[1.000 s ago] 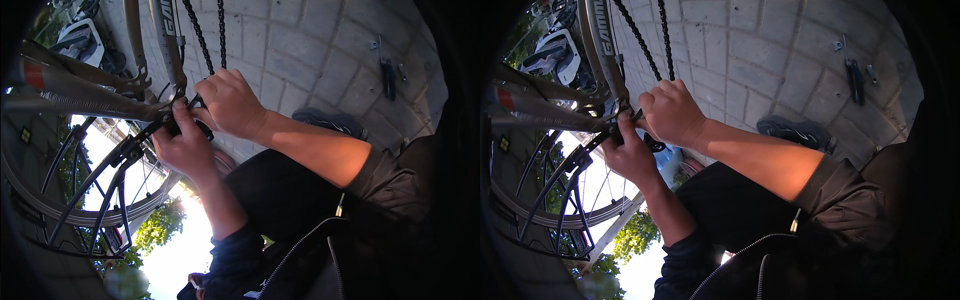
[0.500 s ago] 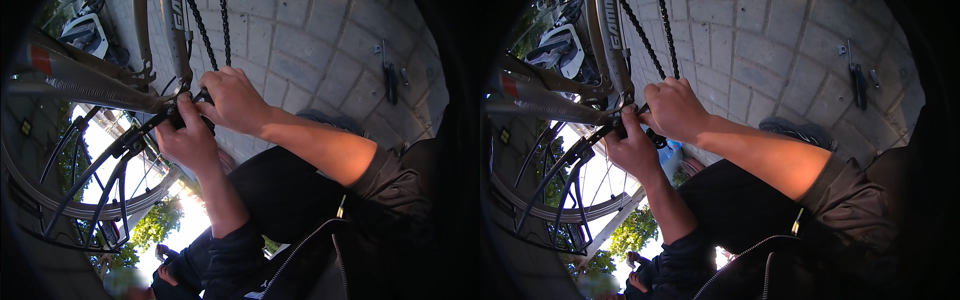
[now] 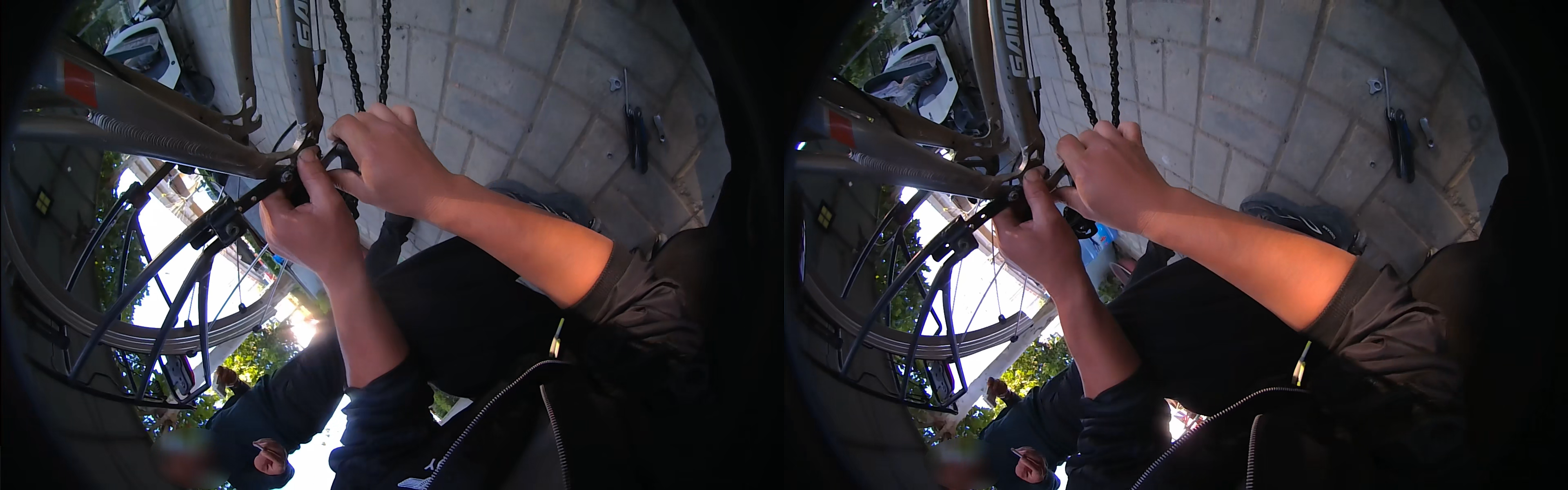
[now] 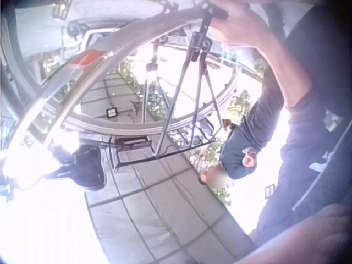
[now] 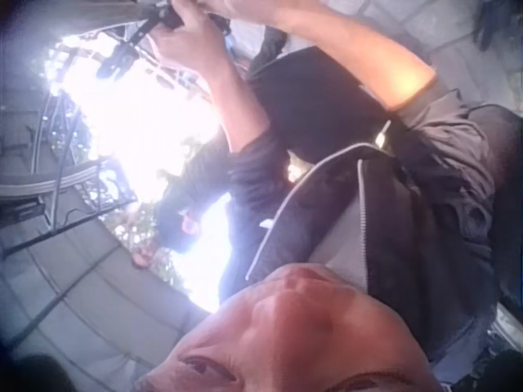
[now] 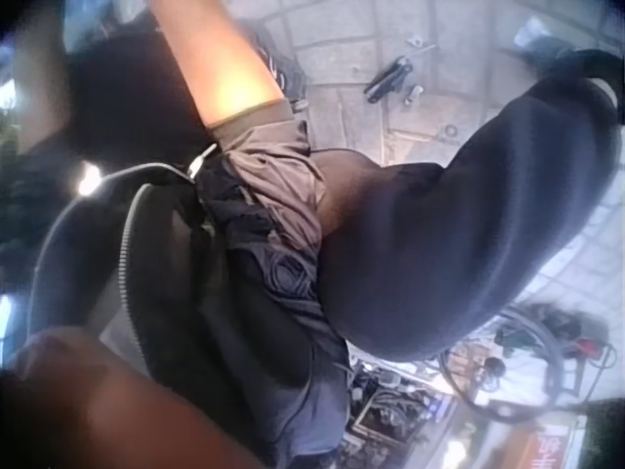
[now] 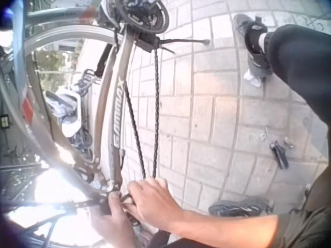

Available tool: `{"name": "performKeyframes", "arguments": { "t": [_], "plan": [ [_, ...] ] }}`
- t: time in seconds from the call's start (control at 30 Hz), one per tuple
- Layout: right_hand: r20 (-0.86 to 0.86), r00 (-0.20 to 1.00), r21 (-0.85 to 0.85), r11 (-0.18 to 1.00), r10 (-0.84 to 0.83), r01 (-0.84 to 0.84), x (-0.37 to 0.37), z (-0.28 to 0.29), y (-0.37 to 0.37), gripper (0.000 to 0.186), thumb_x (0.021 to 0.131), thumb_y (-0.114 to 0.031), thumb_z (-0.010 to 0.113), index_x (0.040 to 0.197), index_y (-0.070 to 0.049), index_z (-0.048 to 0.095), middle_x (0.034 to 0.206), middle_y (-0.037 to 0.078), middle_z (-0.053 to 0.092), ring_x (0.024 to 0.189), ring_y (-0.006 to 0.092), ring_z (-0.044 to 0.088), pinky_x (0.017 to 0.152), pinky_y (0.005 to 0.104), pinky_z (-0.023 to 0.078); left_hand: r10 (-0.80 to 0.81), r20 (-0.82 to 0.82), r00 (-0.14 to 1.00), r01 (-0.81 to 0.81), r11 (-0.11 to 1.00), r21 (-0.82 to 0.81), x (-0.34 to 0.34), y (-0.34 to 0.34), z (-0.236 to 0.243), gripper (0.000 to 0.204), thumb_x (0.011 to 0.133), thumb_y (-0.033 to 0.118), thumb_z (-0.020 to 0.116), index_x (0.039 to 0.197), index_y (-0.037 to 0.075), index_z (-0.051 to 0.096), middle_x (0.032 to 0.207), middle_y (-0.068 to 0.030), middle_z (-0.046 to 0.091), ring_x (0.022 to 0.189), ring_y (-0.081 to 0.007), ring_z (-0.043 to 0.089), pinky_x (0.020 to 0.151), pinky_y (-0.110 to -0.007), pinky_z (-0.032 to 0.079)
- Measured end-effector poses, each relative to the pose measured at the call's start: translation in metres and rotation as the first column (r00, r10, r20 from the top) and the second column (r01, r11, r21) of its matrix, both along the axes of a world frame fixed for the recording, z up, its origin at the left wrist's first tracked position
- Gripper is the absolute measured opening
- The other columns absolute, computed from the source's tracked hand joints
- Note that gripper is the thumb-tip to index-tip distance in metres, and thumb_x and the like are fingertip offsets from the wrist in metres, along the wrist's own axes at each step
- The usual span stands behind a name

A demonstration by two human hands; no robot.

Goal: The person is repairing a bicycle's rear derailleur. They remove the derailleur, adjust it with a screwdriver, and reattach it to the frame.

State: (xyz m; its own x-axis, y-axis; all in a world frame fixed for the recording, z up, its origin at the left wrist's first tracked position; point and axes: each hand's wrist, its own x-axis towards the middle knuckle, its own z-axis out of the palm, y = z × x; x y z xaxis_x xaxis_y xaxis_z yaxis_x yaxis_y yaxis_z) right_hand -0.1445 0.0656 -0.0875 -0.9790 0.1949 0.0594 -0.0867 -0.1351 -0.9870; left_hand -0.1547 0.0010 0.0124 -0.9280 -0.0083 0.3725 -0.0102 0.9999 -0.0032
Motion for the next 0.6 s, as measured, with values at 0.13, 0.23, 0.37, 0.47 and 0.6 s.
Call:
{"name": "performKeyframes", "arguments": {
  "t": [0.13,0.23,0.37,0.47,0.6],
  "plan": [
    [-0.015,1.000,0.025,0.999,-0.026,0.026,-0.002,-0.003,-0.001,0.038,0.075,-0.029,0.080,0.102,-0.007,0.063,0.091,0.006,0.068,0.093,0.0249,0.060,0.090,0.0400,0.033,-0.016,0.003,1.000,0.016,1.000,0.006,0.000,0.002,0.000,0.029,0.087,0.028,0.076,0.089,-0.001,0.071,0.080,-0.0147,0.069,0.071,-0.0309,0.067,0.066,-0.042,0.050],
    [-0.060,0.998,0.087,0.995,-0.032,0.037,-0.005,-0.004,0.002,0.038,0.077,-0.039,0.079,0.090,-0.005,0.065,0.078,0.007,0.067,0.086,0.0250,0.060,0.084,0.0425,0.032,0.011,0.004,1.000,-0.011,0.998,-0.057,0.002,0.008,0.001,0.029,0.087,0.027,0.076,0.089,-0.001,0.071,0.080,-0.0149,0.069,0.072,-0.0313,0.067,0.066,-0.042,0.050],
    [-0.055,0.998,0.112,0.994,0.012,-0.006,-0.008,-0.002,0.007,0.036,0.076,-0.036,0.080,0.090,-0.005,0.066,0.079,0.006,0.068,0.085,0.0248,0.061,0.085,0.0413,0.032,0.014,0.024,1.000,-0.013,0.999,-0.051,0.001,0.010,0.004,0.029,0.087,0.027,0.076,0.090,-0.002,0.071,0.080,-0.0149,0.069,0.072,-0.0312,0.066,0.067,-0.042,0.050],
    [-0.017,0.998,0.120,0.991,0.065,-0.062,-0.008,0.000,0.012,0.035,0.074,-0.029,0.082,0.095,-0.007,0.066,0.084,0.005,0.068,0.087,0.0243,0.061,0.088,0.0390,0.033,0.013,0.030,0.999,-0.011,0.998,-0.059,0.002,0.010,0.004,0.029,0.087,0.026,0.076,0.090,-0.002,0.071,0.080,-0.0149,0.069,0.072,-0.0311,0.066,0.068,-0.042,0.050],
    [-0.001,0.997,0.105,0.991,0.083,-0.083,-0.008,0.001,0.012,0.035,0.074,-0.029,0.082,0.096,-0.007,0.066,0.084,0.006,0.068,0.087,0.0242,0.061,0.088,0.0388,0.033,0.017,0.044,0.999,-0.014,0.999,-0.053,0.002,0.010,0.005,0.028,0.087,0.026,0.076,0.091,-0.002,0.071,0.081,-0.0152,0.070,0.072,-0.0313,0.066,0.069,-0.042,0.050]
  ]
}}
